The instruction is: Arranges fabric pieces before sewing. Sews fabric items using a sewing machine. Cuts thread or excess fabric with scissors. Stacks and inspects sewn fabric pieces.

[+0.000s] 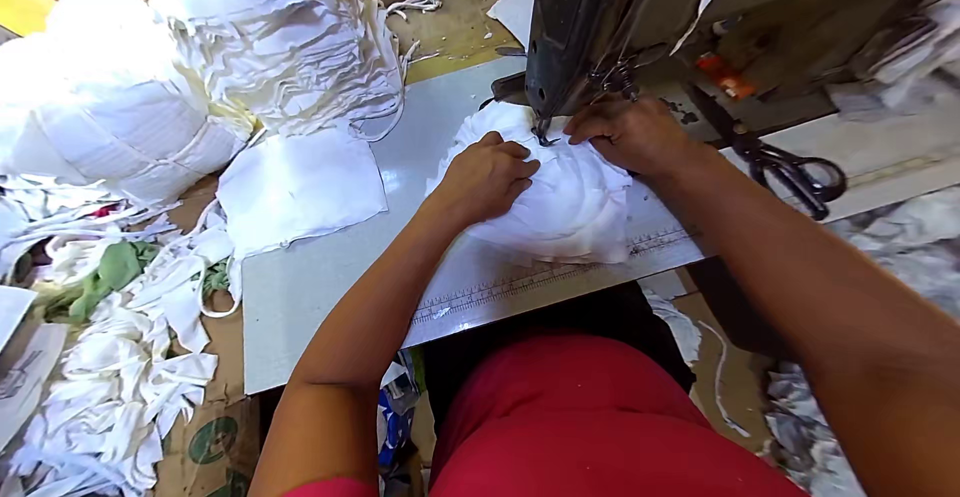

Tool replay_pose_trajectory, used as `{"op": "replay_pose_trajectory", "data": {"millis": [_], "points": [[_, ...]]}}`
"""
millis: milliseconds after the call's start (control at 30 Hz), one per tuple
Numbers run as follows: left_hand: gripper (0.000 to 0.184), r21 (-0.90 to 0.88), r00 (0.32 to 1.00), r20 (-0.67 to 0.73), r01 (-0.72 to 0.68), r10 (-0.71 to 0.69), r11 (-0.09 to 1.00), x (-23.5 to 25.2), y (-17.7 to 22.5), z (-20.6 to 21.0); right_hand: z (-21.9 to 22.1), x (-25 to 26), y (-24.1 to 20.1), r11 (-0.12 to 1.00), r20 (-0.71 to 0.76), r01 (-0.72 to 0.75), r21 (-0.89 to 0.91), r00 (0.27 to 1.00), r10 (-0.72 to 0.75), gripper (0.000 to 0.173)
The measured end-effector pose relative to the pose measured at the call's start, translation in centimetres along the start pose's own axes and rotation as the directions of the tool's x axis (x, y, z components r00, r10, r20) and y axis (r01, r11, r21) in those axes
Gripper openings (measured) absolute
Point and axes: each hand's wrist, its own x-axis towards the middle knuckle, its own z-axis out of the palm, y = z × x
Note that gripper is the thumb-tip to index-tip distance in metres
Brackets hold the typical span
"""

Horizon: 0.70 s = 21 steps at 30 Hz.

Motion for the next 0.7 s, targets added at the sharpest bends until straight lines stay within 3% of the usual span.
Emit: {"op": "replay_pose_trajectory", "data": {"millis": [200,300,400,700], "points": [[0.03,0.133,0.989,-0.053,0.147,-0.141,0.98,0.7,1.8,1.6,-0.3,1.3,-1.6,0.971,0.054,-0.198,-0.134,0.977,0.206,0.027],[0.031,0.123,0.98,-0.101,0.186,-0.174,0.975,0.9,1.8,2.1,0.4,0.2,-5.4,0.946,-0.141,-0.289,-0.148,0.953,0.269,0.026],[0.032,0.118,0.973,-0.142,0.2,-0.183,0.973,1.1,1.3,2.4,2.3,-2.4,-7.7,0.978,-0.276,-0.181,-0.103,0.95,0.147,0.028],[0.034,0.146,0.947,-0.232,0.261,-0.224,0.954,1.7,0.3,2.9,2.9,-2.7,-7.2,0.978,-0.237,-0.193,-0.084,0.957,0.168,0.039]]}}
